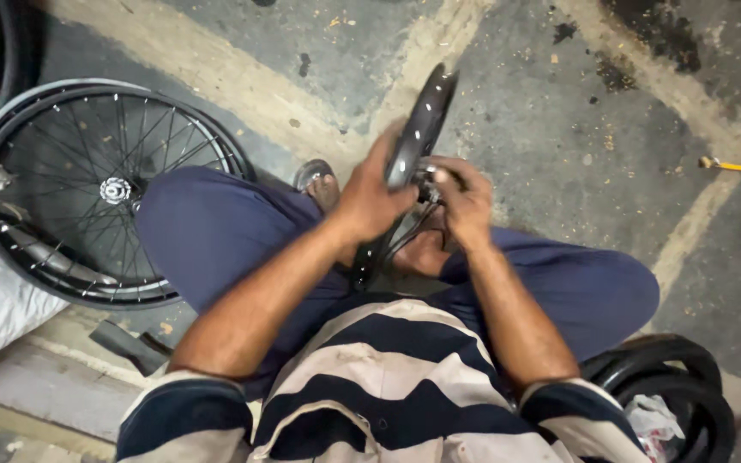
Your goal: The person sits on the workshop floor with a bicycle wheel rim across their lap and works around the rim and spoke area by hand, turning the wheel and manipulating components near the hub and rim, with a completed spoked wheel lying beside them.
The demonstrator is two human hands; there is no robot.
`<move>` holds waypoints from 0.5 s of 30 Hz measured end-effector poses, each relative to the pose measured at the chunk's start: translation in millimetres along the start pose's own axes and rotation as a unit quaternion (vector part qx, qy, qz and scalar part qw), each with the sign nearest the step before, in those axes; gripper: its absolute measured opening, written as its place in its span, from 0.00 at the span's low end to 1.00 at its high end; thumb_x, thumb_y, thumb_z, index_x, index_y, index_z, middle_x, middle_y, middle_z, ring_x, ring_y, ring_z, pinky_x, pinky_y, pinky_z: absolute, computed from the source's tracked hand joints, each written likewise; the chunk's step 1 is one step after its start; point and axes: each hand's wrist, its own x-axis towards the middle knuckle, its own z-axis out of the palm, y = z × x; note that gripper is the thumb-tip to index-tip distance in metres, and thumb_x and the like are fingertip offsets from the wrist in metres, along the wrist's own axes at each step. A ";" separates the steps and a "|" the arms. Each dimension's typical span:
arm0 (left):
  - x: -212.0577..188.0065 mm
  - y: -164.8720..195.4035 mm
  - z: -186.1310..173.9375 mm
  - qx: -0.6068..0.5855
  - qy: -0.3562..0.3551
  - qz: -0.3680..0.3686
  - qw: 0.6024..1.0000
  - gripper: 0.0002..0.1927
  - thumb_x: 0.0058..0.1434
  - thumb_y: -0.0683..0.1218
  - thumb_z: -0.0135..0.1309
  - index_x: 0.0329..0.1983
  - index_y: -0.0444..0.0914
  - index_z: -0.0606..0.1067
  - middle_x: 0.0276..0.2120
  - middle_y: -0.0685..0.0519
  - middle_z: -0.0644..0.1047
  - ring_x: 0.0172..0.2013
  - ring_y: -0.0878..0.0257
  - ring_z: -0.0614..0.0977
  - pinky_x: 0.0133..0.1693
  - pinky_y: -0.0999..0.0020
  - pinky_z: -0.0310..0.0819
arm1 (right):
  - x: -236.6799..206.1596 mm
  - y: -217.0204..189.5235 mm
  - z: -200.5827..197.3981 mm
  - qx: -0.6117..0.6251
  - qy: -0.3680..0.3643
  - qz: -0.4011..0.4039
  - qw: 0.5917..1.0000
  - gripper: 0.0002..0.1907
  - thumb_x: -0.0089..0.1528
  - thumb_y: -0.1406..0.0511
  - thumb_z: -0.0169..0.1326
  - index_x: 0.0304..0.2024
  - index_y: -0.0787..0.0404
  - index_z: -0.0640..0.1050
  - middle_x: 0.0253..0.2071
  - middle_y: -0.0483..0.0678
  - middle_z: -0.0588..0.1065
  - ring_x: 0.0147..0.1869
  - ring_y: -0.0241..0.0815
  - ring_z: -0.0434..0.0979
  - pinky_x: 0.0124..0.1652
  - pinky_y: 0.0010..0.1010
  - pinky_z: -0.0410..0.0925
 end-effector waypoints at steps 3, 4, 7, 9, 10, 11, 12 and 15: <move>-40.2 -9.1 8.7 0.012 -0.004 0.082 0.997 0.48 0.55 0.40 0.61 0.77 0.34 0.52 0.69 0.36 0.66 0.71 0.45 0.68 0.69 0.58 0.61 | -14.7 2.7 -2.8 0.000 0.037 0.037 0.999 0.09 0.67 0.69 0.57 0.49 0.66 0.80 0.44 0.45 0.79 0.42 0.32 0.74 0.43 0.26 0.69; -45.2 -11.8 10.4 0.020 -0.002 0.131 0.991 0.48 0.57 0.40 0.62 0.78 0.34 0.52 0.71 0.36 0.64 0.73 0.44 0.65 0.71 0.57 0.59 | -17.2 3.8 -2.3 -0.014 0.020 0.045 0.999 0.09 0.67 0.69 0.58 0.49 0.67 0.80 0.42 0.46 0.79 0.41 0.33 0.75 0.43 0.27 0.69; -55.4 -14.5 18.1 0.026 0.004 0.119 0.993 0.49 0.56 0.40 0.61 0.78 0.34 0.51 0.73 0.37 0.60 0.75 0.44 0.62 0.73 0.55 0.55 | -17.5 5.3 1.1 0.013 -0.017 0.068 0.997 0.09 0.68 0.69 0.57 0.49 0.67 0.81 0.40 0.47 0.79 0.42 0.35 0.76 0.44 0.28 0.71; -57.4 -12.0 20.3 0.024 0.012 0.150 0.988 0.50 0.55 0.40 0.61 0.79 0.35 0.51 0.75 0.37 0.58 0.76 0.43 0.60 0.75 0.54 0.53 | -14.3 3.8 3.5 0.117 -0.025 0.079 0.990 0.09 0.70 0.69 0.55 0.50 0.67 0.81 0.42 0.46 0.79 0.43 0.35 0.77 0.45 0.29 0.72; -58.6 -10.0 21.4 0.021 0.014 0.163 0.986 0.50 0.55 0.40 0.61 0.79 0.35 0.50 0.76 0.37 0.56 0.77 0.43 0.59 0.75 0.53 0.52 | -12.6 2.3 3.9 0.162 -0.031 0.104 0.981 0.11 0.69 0.69 0.54 0.52 0.67 0.80 0.43 0.46 0.79 0.43 0.35 0.78 0.45 0.28 0.72; -60.0 -7.6 22.1 0.028 0.013 0.166 0.986 0.50 0.55 0.40 0.62 0.79 0.35 0.50 0.76 0.36 0.55 0.77 0.42 0.57 0.75 0.53 0.51 | -11.6 0.1 4.0 0.207 -0.034 0.130 0.969 0.13 0.68 0.68 0.53 0.54 0.66 0.80 0.44 0.46 0.80 0.44 0.35 0.78 0.46 0.27 0.71; -60.6 -5.6 22.3 0.034 0.012 0.170 0.985 0.50 0.56 0.40 0.62 0.78 0.35 0.51 0.77 0.36 0.53 0.77 0.40 0.55 0.75 0.52 0.51 | -10.5 -2.2 3.4 0.252 -0.037 0.154 0.955 0.15 0.67 0.68 0.52 0.55 0.65 0.79 0.45 0.45 0.80 0.44 0.34 0.78 0.46 0.26 0.71; -60.8 -2.4 20.8 0.054 0.010 0.153 0.987 0.50 0.54 0.42 0.62 0.78 0.34 0.51 0.77 0.35 0.51 0.77 0.39 0.55 0.75 0.52 0.51 | -10.2 -8.8 2.7 0.269 -0.088 0.150 0.947 0.18 0.63 0.70 0.51 0.56 0.62 0.77 0.48 0.42 0.80 0.51 0.34 0.79 0.54 0.25 0.71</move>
